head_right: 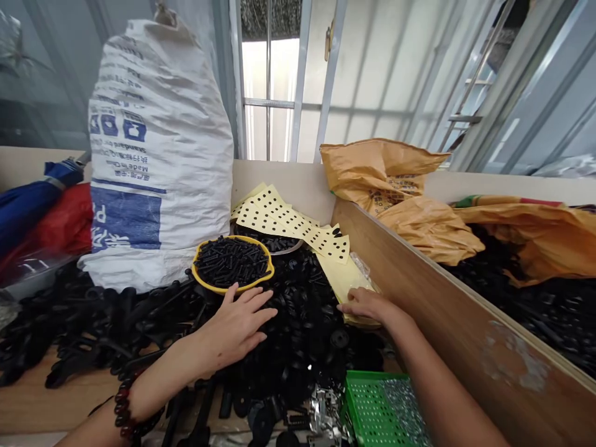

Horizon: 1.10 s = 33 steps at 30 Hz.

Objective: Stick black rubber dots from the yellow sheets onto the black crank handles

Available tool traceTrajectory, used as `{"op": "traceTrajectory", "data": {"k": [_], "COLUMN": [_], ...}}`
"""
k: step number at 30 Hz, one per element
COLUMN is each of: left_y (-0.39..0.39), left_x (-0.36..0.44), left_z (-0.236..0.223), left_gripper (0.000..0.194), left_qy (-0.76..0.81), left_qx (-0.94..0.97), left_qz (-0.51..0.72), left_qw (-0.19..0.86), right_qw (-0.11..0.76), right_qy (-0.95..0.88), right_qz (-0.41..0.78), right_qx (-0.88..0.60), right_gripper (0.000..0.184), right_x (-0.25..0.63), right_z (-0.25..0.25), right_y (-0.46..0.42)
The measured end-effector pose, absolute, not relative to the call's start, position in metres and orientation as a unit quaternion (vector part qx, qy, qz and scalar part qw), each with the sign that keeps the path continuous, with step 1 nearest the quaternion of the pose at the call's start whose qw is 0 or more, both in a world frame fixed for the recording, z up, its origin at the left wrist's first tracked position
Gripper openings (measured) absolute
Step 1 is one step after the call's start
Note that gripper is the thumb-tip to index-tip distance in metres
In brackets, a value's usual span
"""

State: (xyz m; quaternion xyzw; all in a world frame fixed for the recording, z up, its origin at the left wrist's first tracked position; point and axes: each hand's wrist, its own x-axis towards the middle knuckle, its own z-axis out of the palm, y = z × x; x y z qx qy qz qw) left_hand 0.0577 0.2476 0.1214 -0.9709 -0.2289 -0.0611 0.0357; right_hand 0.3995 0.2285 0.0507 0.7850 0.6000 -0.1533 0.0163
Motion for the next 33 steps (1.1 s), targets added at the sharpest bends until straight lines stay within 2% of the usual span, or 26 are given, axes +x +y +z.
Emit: {"op": "traceTrajectory", "data": {"k": [9,17,33], "left_y": [0.229,0.217,0.217], "left_x": [0.071,0.096,0.124], "left_z": [0.102,0.091,0.086], "left_gripper": [0.023,0.023,0.021], "left_qy": [-0.195,-0.14,-0.125], "left_qx": [-0.979,-0.988,-0.991], "left_qz": [-0.046,-0.045,-0.043], "left_qw": [-0.032,-0.038,-0.007], "right_qw": [-0.006,0.001,-0.025], "right_qy": [0.611,0.598,0.599], "right_qz": [-0.166,-0.127,-0.154], "right_qx": [0.774,0.791,0.785], "right_gripper": [0.029,0.031,0.024], "right_x": [0.398,0.392,0.397], "right_z": [0.052,0.045,0.049], "right_y": [0.221,0.224,0.222]}}
